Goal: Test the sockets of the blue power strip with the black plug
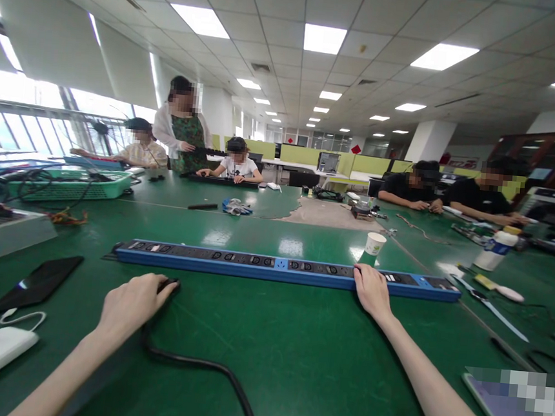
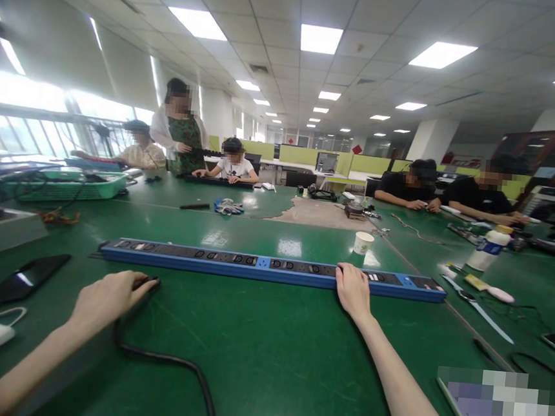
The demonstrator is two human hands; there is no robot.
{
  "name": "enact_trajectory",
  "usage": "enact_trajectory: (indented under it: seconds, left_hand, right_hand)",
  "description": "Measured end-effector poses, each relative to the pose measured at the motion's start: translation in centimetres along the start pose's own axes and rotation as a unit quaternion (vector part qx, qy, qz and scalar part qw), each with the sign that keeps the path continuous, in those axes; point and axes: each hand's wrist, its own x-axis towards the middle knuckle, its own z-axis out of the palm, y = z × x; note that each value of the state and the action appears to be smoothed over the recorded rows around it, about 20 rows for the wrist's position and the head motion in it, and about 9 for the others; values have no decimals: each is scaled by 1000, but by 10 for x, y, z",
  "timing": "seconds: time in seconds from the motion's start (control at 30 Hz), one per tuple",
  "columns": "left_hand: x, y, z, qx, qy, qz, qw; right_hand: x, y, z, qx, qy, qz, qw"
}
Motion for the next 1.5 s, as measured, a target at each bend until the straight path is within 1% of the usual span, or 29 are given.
enact_trajectory:
  seconds: [0.1,0.17,0.23,0.3,0.37,0.43,0.53,0.6,0.67,0.77,0.83,0.93,1.0,1.13,1.33,1.5]
  left_hand:
    - [4,-7,-6,-34,-8,-31,999]
    - [15,-14,-14,-47,5,-66,997]
    - [35,-21,-26,-48,39,-94,994]
    - [60,-27,-39,-37,76,-101,991]
    - [85,-30,-49,-26,98,-110,989]
    - [105,-32,-52,-29,88,-111,990]
    - [119,-34,-42,-46,53,-85,994]
    - [121,-36,-31,-55,43,-70,995]
    - [120,-38,-21,-59,45,-68,995]
    - [119,-39,-15,-69,48,-66,994]
    - [118,-37,-14,-82,55,-61,993]
    - [116,-32,-12,-100,84,-64,989]
    - [116,-29,-11,-105,94,-66,988]
    - [119,-25,-11,-101,82,-63,989]
    - [124,-15,-15,-72,54,-83,992]
    - [121,-1,-14,-75,57,-124,988]
  right_hand:
    - [0,-2,-1,-2,5,-1,1000]
    - [0,-4,-2,-6,11,-2,1000]
    - [0,-5,-2,-10,14,-4,1000]
    - [0,-5,-2,-12,13,-5,1000]
    - [0,-5,-2,-14,12,-4,1000]
    - [0,-6,-3,-15,10,-3,1000]
    - [0,-6,-3,-16,10,-3,1000]
    - [0,-7,-3,-18,11,-4,1000]
    - [0,-7,-3,-20,13,-5,1000]
    - [0,-7,-2,-21,14,-5,1000]
    - [1,-7,-2,-22,13,-3,1000]
    - [1,-7,-1,-24,12,-1,1000]
    - [1,-7,-1,-26,13,-1,1000]
    - [1,-8,-2,-30,13,-2,999]
    - [1,-8,-4,-24,10,0,1000]
    - [2,-9,-4,-11,17,5,1000]
